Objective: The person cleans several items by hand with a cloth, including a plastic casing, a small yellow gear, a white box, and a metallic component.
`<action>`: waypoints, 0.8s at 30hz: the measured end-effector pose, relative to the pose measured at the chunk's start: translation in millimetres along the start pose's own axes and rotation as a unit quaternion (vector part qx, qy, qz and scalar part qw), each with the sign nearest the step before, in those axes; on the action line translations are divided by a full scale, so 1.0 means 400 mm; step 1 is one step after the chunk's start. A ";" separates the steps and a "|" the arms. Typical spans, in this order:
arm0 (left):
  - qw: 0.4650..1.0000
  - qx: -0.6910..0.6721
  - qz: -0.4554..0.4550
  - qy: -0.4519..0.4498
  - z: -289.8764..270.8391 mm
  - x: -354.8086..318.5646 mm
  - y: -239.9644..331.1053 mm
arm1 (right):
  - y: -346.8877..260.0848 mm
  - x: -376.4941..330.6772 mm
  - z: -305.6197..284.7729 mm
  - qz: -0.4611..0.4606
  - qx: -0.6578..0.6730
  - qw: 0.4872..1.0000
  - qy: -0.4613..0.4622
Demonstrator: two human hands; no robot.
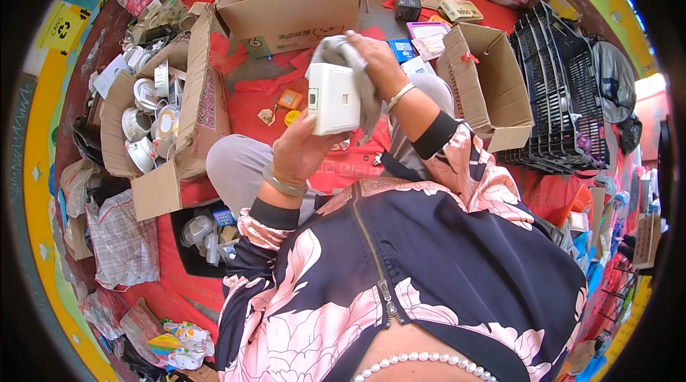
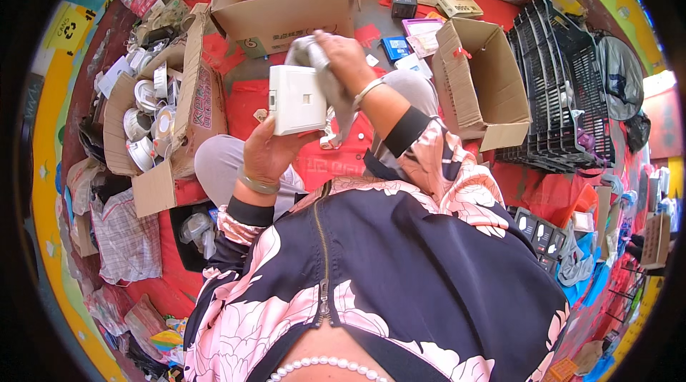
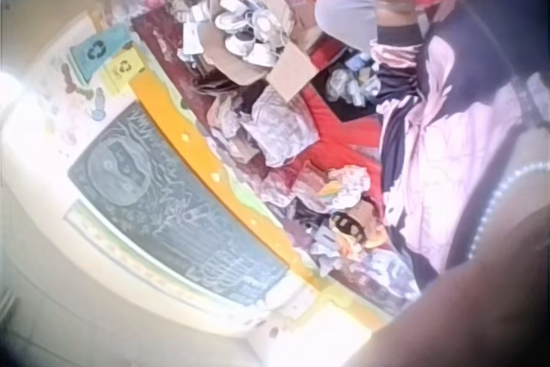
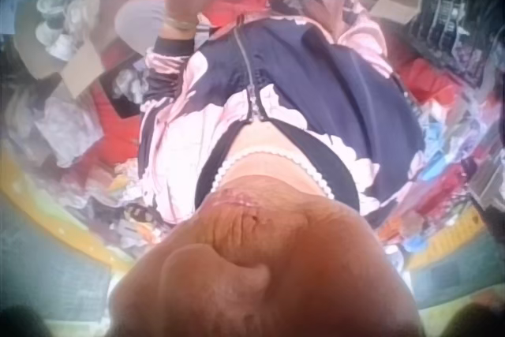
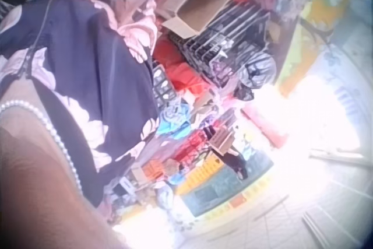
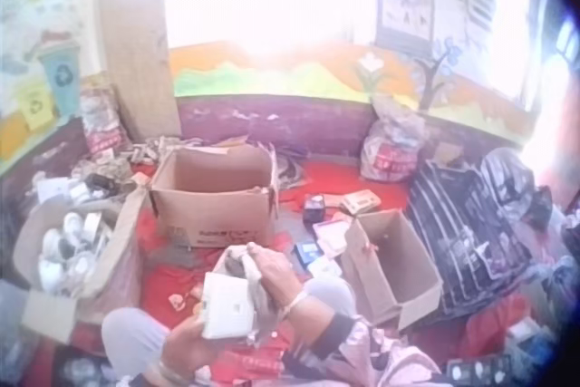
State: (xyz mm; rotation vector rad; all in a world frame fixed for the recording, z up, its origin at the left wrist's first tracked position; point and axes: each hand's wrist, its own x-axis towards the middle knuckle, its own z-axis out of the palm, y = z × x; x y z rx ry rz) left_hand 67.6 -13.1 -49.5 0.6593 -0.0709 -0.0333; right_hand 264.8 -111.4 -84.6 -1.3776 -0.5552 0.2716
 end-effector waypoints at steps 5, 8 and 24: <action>0.972 0.184 0.086 0.122 -0.019 -0.026 0.043 | -0.147 -0.052 -0.018 0.246 0.295 0.923 0.017; 0.929 0.300 0.085 0.197 0.014 -0.005 0.041 | -0.200 -0.097 0.038 0.102 0.160 0.980 -0.062; 0.594 0.755 0.207 0.187 0.055 -0.055 0.015 | -0.198 -0.095 -0.007 0.247 0.328 0.908 0.077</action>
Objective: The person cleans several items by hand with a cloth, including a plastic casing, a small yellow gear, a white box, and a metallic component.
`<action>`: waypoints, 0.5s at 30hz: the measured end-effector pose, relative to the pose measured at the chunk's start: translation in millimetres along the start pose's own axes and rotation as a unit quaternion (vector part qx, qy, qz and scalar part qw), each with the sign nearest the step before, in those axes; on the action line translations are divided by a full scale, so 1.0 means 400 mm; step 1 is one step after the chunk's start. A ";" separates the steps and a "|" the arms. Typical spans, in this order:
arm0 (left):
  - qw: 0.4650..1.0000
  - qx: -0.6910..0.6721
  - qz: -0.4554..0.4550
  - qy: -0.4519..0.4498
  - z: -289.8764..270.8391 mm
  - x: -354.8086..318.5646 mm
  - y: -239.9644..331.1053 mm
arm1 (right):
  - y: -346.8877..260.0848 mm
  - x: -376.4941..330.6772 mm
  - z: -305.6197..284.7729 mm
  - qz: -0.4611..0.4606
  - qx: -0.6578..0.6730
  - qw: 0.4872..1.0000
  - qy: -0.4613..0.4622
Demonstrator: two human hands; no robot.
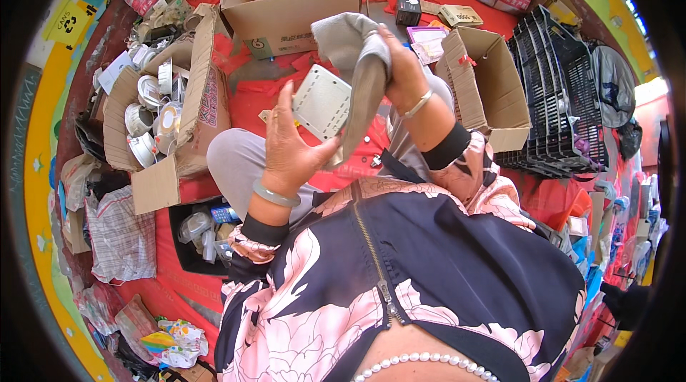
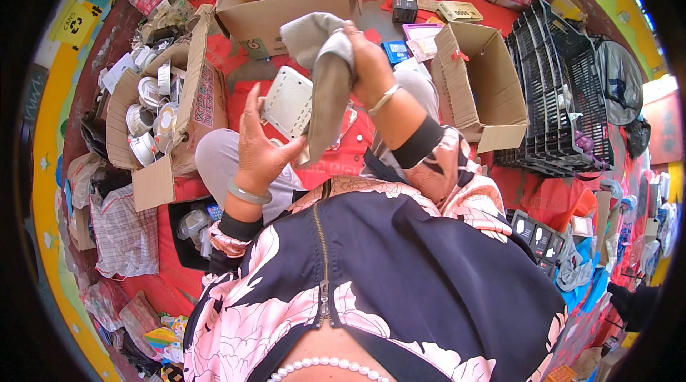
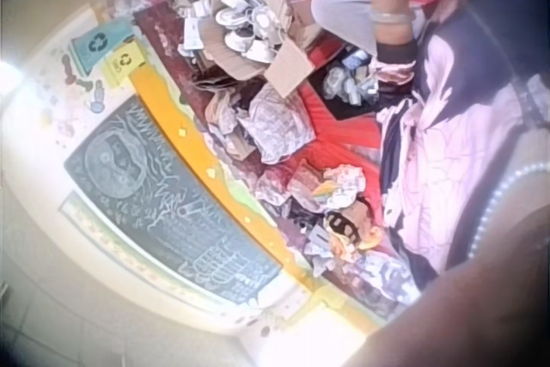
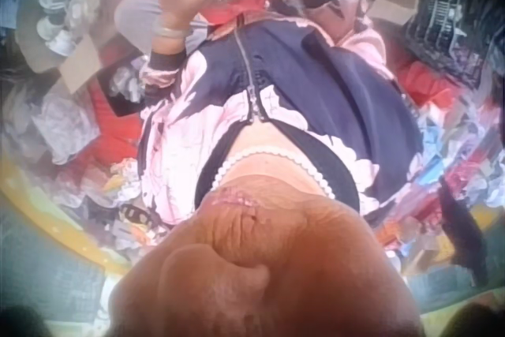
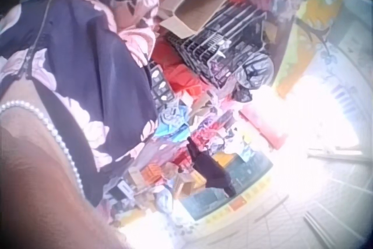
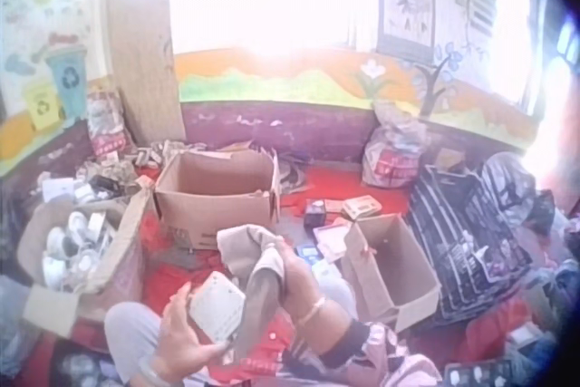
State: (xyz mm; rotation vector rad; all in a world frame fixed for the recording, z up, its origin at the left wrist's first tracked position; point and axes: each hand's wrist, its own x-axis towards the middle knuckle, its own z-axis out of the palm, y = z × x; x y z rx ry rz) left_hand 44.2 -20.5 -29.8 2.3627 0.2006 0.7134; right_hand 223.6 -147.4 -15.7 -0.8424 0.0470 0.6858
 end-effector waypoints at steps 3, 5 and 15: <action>0.997 0.064 0.036 0.008 -0.013 0.008 -0.006 | -0.007 -0.012 -0.007 0.034 -0.043 0.996 -0.064; 0.992 0.091 0.087 0.012 -0.004 0.015 -0.001 | 0.048 -0.032 0.004 -0.132 -0.288 0.932 -0.177; 0.981 -0.192 0.018 0.004 0.022 0.021 0.010 | 0.122 -0.020 -0.013 -0.138 -0.235 0.952 -0.140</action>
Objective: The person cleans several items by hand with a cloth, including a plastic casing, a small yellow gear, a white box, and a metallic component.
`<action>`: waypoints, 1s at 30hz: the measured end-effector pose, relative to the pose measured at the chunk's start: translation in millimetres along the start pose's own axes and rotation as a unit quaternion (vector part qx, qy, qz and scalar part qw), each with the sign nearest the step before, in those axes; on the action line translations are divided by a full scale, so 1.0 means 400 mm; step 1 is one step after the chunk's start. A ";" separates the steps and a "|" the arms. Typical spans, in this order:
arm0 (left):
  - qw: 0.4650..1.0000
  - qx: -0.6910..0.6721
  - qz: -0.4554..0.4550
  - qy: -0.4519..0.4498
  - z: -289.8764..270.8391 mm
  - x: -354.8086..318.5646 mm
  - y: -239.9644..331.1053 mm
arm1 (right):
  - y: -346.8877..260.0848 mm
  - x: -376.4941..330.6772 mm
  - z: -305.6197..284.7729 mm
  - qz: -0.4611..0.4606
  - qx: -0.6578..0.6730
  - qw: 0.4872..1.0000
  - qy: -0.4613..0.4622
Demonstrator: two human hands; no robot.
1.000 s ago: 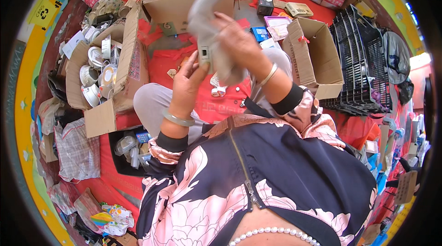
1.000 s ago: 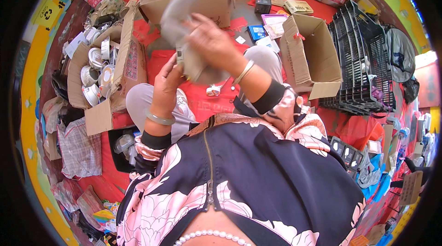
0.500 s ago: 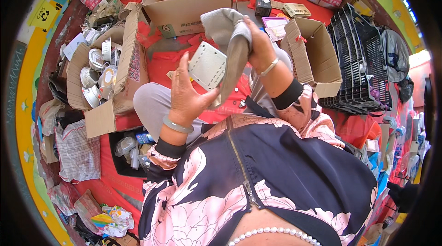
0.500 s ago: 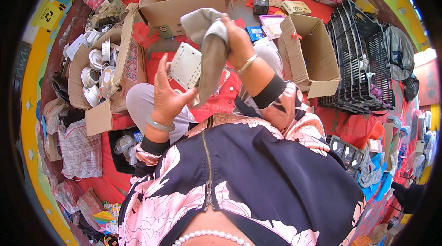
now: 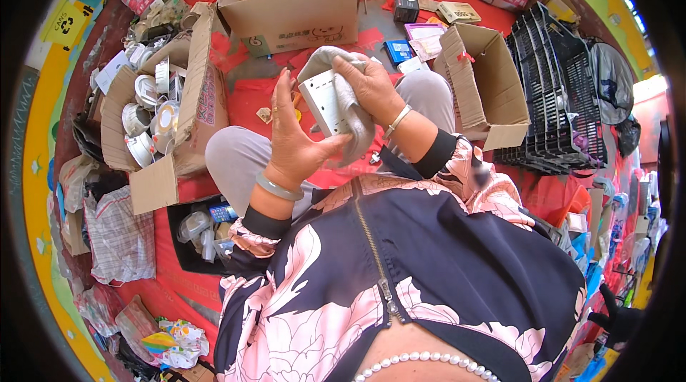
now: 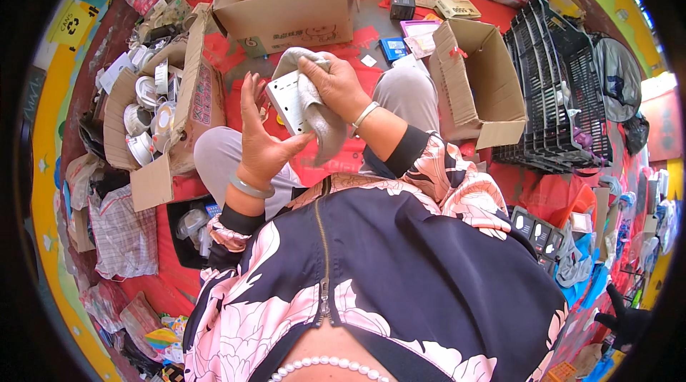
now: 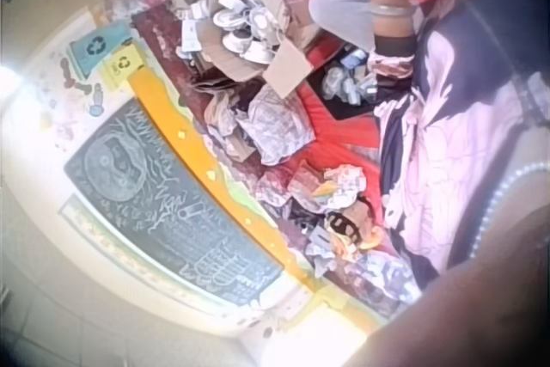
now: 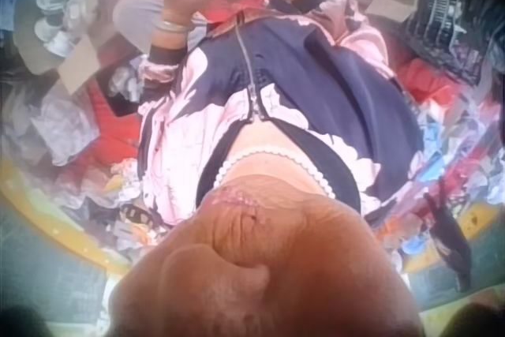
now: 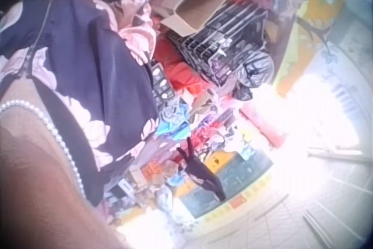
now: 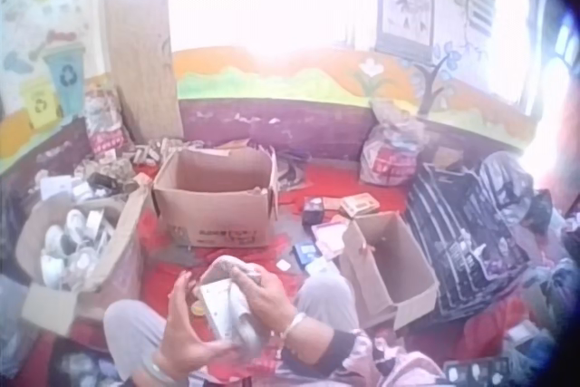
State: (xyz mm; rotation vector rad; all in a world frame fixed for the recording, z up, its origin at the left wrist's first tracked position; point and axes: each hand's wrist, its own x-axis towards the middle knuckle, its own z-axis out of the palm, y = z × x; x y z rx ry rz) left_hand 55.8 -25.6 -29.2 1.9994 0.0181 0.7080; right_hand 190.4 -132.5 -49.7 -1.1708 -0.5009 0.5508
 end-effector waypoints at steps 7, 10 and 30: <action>0.997 -0.030 0.054 -0.048 0.025 -0.013 -0.030 | -0.009 -0.018 0.035 0.058 0.081 0.995 -0.029; 0.993 0.041 0.107 -0.016 0.021 -0.016 -0.023 | -0.005 -0.023 0.045 0.028 0.063 0.997 -0.035; 0.956 0.208 0.175 -0.109 -0.041 -0.022 -0.038 | -0.040 -0.021 0.048 0.156 0.178 0.963 -0.128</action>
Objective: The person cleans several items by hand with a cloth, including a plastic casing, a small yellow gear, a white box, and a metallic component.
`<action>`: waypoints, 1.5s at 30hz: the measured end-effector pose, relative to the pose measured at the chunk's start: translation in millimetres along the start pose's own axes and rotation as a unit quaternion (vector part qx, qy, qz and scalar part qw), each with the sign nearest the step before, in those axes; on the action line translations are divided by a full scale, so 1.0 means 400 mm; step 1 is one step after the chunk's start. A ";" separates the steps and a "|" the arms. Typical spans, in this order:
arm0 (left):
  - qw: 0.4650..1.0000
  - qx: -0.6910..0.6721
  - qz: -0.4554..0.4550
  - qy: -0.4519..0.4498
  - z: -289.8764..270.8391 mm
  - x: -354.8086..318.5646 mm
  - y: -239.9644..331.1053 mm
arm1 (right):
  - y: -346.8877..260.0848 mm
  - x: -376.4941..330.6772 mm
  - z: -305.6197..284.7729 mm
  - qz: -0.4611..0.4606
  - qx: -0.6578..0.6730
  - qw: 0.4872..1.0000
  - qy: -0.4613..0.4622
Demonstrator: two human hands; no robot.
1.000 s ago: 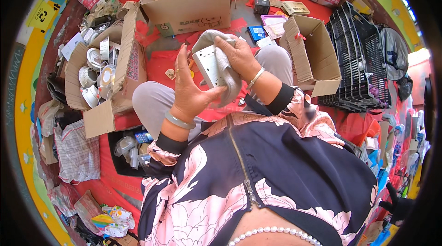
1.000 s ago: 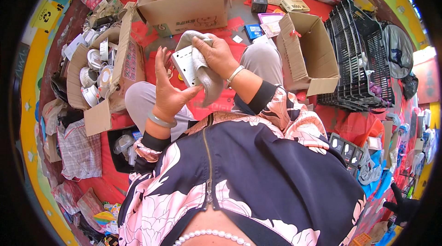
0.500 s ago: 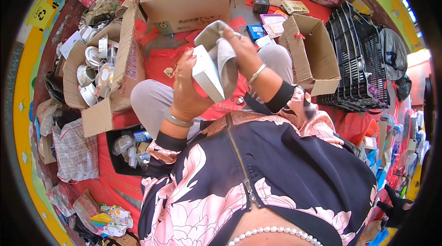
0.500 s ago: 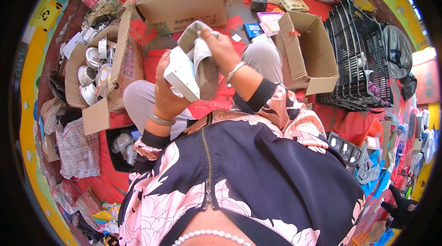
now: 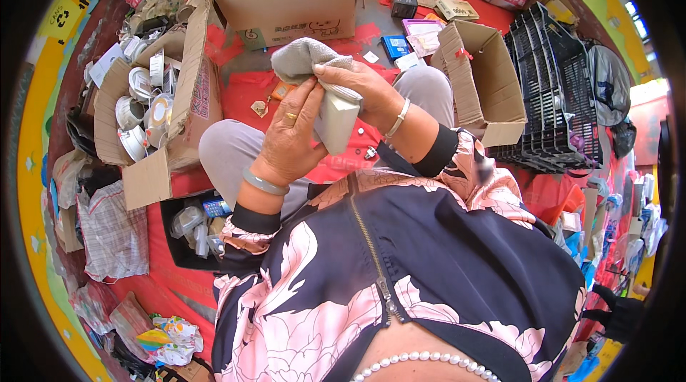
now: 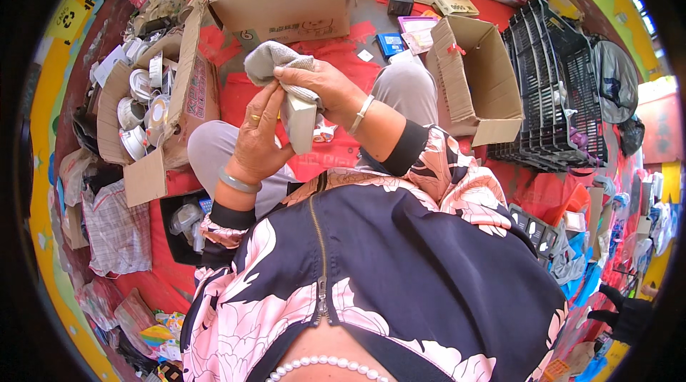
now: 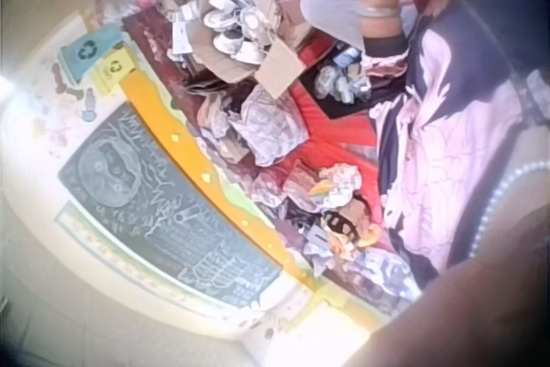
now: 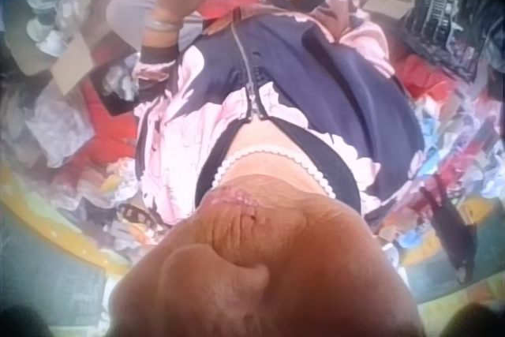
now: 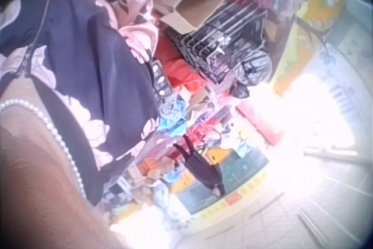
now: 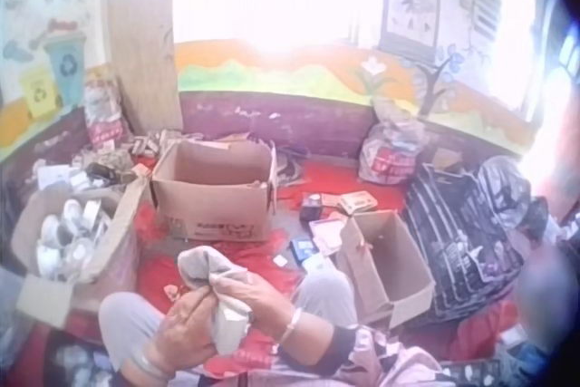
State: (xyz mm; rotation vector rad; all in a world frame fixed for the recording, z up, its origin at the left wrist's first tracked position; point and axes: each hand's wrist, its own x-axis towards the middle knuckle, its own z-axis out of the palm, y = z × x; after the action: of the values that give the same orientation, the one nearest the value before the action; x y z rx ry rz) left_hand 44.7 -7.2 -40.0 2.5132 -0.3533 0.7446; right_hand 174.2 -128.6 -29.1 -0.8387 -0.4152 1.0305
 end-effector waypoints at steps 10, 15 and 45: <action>0.999 0.011 0.001 0.051 0.019 0.029 0.051 | 0.081 0.047 -0.045 -0.007 0.110 0.994 0.026; 0.990 -0.098 -0.092 0.044 0.003 0.011 0.028 | 0.042 0.054 -0.074 -0.053 0.098 0.982 0.154; 0.634 -0.645 -0.316 0.288 -0.044 -0.081 -0.020 | 0.161 0.007 0.045 -0.236 -0.405 0.882 -0.049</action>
State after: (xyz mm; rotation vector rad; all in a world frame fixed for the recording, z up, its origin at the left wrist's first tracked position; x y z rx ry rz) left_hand 13.5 12.2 -48.5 0.8094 0.2179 0.5788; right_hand 126.2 -102.6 -68.0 -1.3403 -1.1249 0.4116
